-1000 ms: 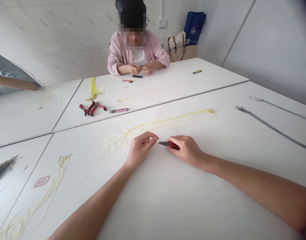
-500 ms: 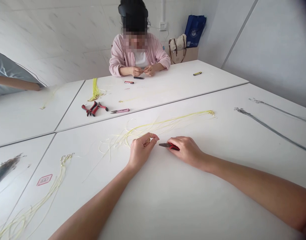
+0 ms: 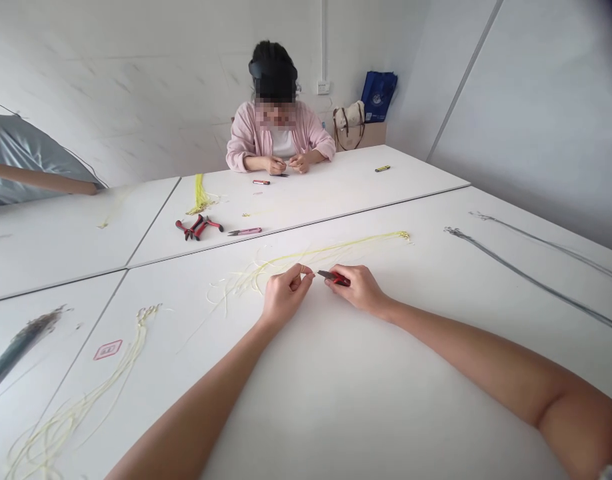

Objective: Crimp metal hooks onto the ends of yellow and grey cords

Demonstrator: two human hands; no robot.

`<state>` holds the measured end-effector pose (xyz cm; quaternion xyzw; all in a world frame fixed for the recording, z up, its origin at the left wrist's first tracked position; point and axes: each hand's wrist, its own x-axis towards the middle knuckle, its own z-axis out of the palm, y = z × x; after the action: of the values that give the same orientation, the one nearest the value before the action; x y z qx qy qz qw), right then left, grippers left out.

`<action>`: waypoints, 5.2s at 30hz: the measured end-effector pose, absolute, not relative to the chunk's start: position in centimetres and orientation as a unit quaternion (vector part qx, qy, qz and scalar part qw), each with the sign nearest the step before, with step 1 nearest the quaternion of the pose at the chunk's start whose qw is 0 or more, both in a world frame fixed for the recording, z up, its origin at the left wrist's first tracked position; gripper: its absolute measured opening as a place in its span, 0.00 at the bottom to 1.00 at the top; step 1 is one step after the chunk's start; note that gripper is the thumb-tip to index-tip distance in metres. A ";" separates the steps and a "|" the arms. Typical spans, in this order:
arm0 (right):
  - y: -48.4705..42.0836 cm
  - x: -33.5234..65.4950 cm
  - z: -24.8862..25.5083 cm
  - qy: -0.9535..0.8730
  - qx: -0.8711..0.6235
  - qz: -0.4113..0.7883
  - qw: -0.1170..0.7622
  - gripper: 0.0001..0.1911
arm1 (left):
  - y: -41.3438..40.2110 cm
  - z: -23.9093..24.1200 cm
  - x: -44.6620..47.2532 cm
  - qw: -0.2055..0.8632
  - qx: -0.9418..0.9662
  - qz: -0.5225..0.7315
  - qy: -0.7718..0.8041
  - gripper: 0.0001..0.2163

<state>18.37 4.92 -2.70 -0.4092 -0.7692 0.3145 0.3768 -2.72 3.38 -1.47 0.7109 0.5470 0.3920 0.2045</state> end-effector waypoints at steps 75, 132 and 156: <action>7.5 19.2 -0.5 -0.536 -0.288 0.772 0.183 0.23 | 4.1 -0.7 -1.4 0.278 0.717 0.360 0.529 0.11; 6.7 18.9 0.4 -0.588 -0.299 0.730 0.180 0.25 | 3.6 -0.4 -0.9 0.464 0.594 0.449 0.480 0.16; 6.9 18.5 -1.8 -0.672 -0.403 0.429 0.449 0.20 | 3.8 -0.6 -0.8 0.432 0.582 0.479 0.495 0.15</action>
<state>18.54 6.94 -1.82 -0.4035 -0.6721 0.4285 0.4493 -0.82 3.77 -0.61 0.5819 0.4951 0.4795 0.4318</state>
